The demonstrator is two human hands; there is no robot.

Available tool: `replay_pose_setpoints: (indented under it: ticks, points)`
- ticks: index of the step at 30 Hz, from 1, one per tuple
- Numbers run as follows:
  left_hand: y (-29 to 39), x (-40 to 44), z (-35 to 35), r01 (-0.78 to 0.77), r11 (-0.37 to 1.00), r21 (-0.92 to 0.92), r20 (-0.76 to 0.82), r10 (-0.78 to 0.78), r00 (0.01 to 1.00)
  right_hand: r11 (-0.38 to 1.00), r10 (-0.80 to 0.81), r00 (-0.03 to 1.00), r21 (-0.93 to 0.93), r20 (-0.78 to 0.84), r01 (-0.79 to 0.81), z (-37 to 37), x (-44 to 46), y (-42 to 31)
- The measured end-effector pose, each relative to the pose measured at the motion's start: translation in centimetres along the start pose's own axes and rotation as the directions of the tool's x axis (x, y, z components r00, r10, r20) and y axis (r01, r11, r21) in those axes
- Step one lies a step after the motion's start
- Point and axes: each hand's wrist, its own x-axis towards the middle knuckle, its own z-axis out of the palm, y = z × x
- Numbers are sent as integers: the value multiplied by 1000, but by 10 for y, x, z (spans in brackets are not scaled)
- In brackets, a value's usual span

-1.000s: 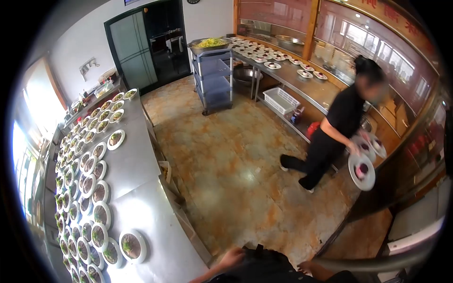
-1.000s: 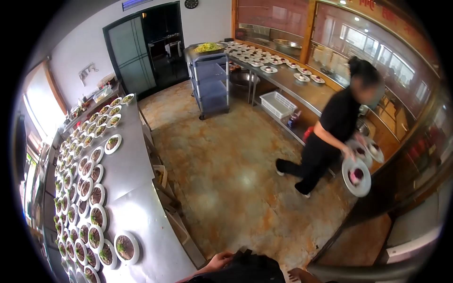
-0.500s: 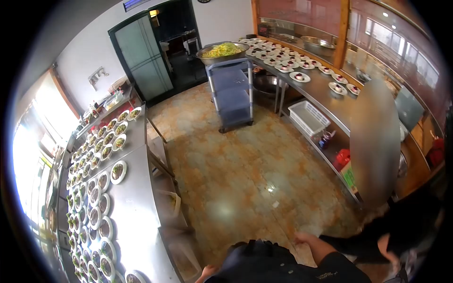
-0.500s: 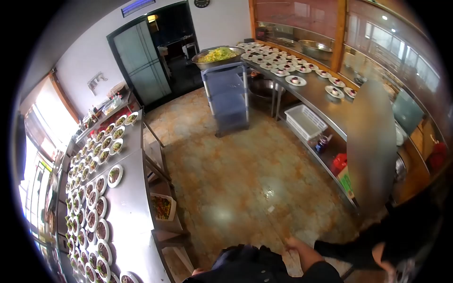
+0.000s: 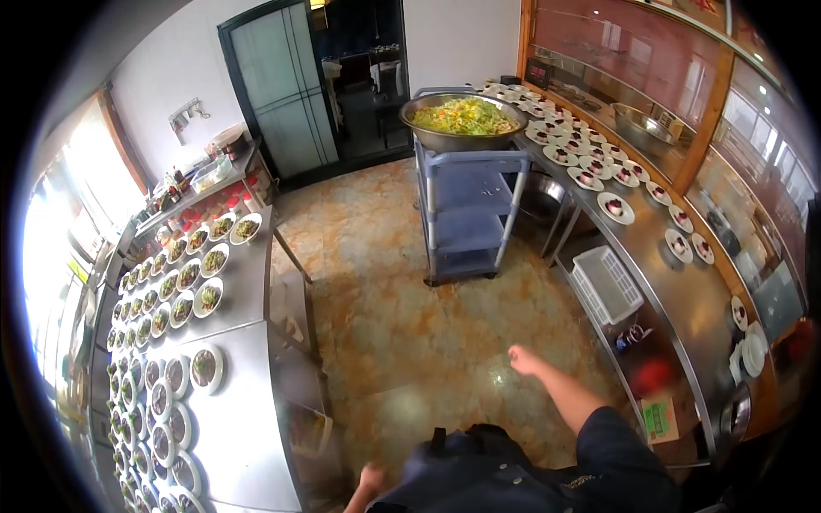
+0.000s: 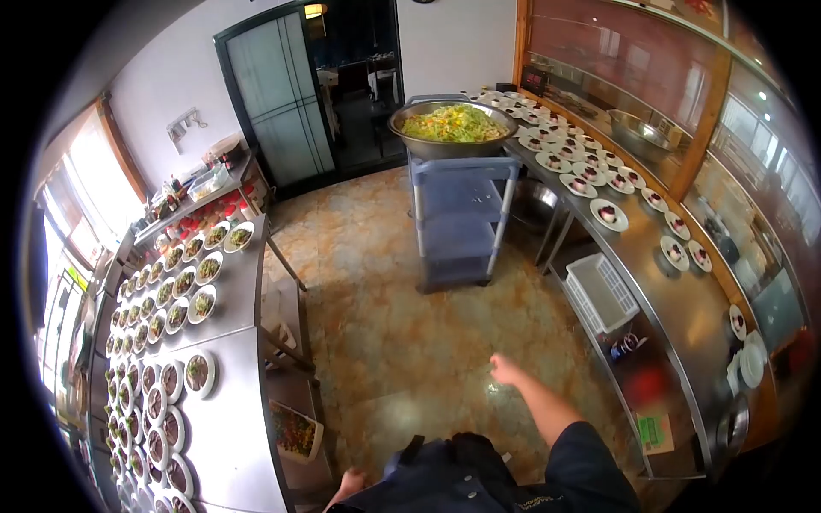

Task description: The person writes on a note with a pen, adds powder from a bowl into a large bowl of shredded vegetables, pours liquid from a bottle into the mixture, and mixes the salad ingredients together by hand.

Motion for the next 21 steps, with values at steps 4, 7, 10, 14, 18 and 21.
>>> replay_pose_setpoints:
  ticks: [4, 7, 10, 14, 18, 21]
  points:
    - [192, 87, -70, -124, 899, -421, -49, 114, 992, 991, -117, 939, -100, -323, 89, -137, 159, -99]
    - [277, 134, -113, -81, 891, -447, -127, 27, 992, 940, -276, 867, -303, -415, 155, -238, 264, -196]
    - [244, 201, -148, 44, 930, -365, -56, -69, 996, 809, -510, 691, -558, -513, 183, -312, 403, -245]
    - [220, 216, -171, 243, 910, -337, -135, -302, 944, 721, -303, 903, -693, -306, 6, -373, 544, -293]
    - [223, 245, -172, 396, 819, -415, -157, -493, 856, 687, -356, 934, -667, 37, 288, -394, 637, -285]
    - [202, 316, -156, 397, 849, -348, -99, -454, 886, 718, -299, 952, -643, 59, 266, -392, 658, -280]
